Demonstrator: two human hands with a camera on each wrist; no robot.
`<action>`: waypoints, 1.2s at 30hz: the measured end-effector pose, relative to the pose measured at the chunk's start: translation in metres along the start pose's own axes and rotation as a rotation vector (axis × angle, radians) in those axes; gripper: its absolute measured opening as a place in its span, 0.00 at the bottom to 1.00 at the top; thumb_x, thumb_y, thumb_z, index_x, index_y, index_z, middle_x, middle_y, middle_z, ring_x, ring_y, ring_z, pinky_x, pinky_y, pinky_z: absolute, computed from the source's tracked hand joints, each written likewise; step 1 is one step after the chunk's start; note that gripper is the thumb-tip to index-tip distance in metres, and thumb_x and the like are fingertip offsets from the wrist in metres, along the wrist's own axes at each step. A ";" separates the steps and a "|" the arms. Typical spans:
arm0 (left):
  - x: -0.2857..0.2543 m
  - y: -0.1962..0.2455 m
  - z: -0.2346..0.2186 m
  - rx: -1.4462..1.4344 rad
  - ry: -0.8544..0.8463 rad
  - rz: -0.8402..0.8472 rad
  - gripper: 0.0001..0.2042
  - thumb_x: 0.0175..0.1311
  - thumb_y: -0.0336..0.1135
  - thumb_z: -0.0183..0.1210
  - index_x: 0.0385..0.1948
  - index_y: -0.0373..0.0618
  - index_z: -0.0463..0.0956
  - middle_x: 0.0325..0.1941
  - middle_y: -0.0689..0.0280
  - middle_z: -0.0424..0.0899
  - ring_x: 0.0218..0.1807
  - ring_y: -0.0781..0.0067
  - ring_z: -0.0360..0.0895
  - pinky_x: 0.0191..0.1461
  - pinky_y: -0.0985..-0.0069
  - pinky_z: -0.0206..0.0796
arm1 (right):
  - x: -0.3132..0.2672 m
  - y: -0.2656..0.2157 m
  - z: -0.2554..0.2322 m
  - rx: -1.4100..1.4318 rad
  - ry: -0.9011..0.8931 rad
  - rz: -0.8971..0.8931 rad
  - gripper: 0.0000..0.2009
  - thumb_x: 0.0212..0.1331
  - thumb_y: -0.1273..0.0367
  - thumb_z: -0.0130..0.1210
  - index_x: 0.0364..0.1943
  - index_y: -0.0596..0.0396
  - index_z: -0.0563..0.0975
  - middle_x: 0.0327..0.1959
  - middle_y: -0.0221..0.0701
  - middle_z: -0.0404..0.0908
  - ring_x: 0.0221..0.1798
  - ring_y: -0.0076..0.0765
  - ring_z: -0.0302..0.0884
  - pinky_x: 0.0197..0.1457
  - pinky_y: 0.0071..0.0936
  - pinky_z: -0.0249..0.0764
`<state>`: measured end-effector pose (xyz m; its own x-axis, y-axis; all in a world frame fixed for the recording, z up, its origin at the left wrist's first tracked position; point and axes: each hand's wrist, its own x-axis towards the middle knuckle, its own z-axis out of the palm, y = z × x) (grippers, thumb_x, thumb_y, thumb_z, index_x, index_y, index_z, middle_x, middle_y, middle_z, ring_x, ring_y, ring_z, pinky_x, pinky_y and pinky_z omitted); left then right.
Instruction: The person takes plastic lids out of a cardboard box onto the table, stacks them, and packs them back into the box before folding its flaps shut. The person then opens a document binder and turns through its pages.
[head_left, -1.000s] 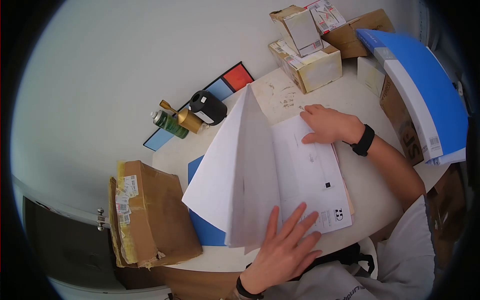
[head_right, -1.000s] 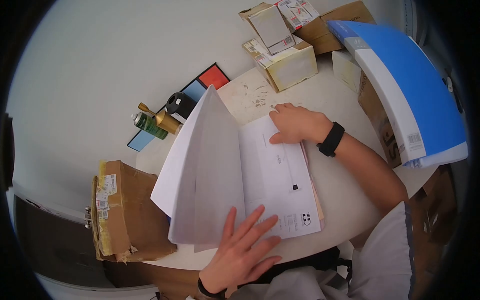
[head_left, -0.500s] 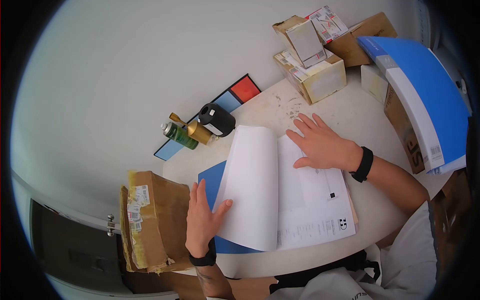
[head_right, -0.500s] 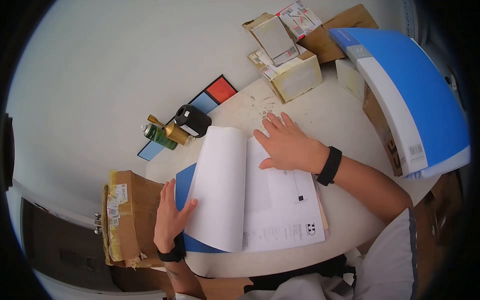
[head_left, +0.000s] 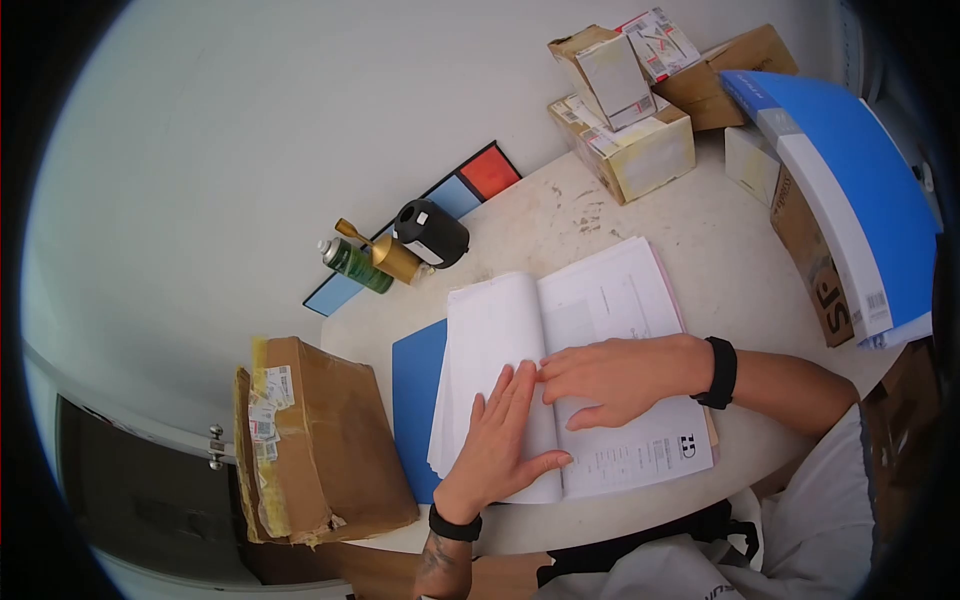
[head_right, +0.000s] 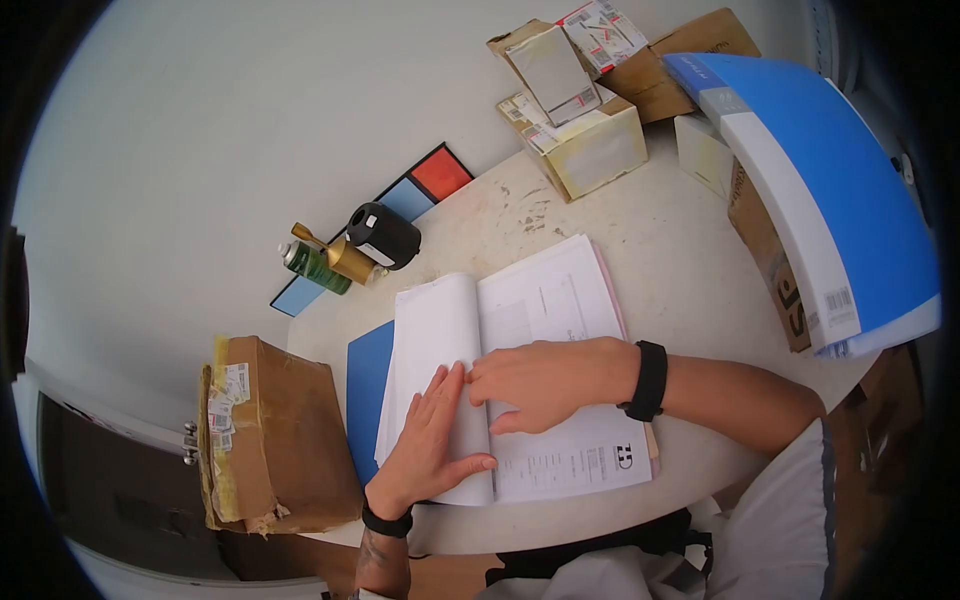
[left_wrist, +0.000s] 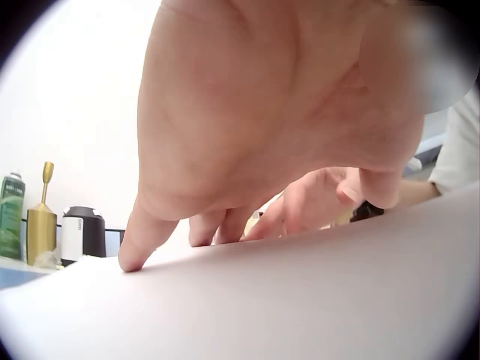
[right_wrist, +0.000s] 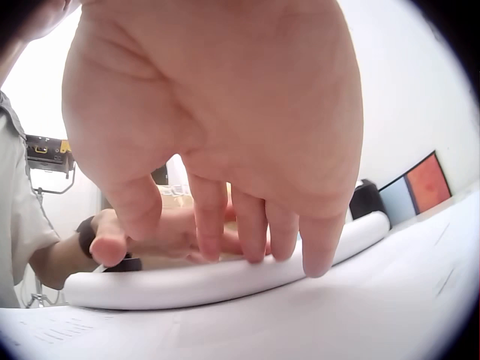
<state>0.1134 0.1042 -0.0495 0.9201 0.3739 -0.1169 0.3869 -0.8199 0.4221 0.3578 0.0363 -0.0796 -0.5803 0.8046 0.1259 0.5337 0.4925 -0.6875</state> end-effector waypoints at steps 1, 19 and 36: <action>-0.003 -0.009 0.010 0.016 0.053 -0.046 0.53 0.57 0.55 0.75 0.82 0.47 0.53 0.85 0.47 0.54 0.86 0.41 0.50 0.84 0.40 0.43 | -0.006 -0.004 -0.018 0.021 0.005 0.206 0.26 0.65 0.61 0.64 0.62 0.63 0.76 0.66 0.51 0.74 0.76 0.55 0.65 0.72 0.44 0.71; -0.013 0.041 0.050 0.287 0.028 0.047 0.41 0.48 0.59 0.77 0.66 0.51 0.77 0.73 0.50 0.72 0.78 0.37 0.64 0.74 0.18 0.38 | -0.054 0.080 -0.073 -0.237 0.209 0.744 0.21 0.73 0.62 0.54 0.58 0.68 0.74 0.63 0.54 0.78 0.64 0.59 0.77 0.65 0.46 0.74; -0.014 0.061 0.049 -0.153 0.315 -0.091 0.10 0.63 0.33 0.71 0.41 0.39 0.88 0.39 0.57 0.91 0.57 0.50 0.86 0.84 0.38 0.39 | -0.059 0.095 -0.084 -0.101 0.549 0.756 0.27 0.80 0.56 0.42 0.41 0.71 0.81 0.41 0.59 0.85 0.46 0.66 0.83 0.54 0.55 0.75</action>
<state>0.1268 0.0275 -0.0662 0.8087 0.5773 0.1125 0.4306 -0.7114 0.5555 0.4942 0.0637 -0.0926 0.2995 0.9541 0.0088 0.7167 -0.2188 -0.6622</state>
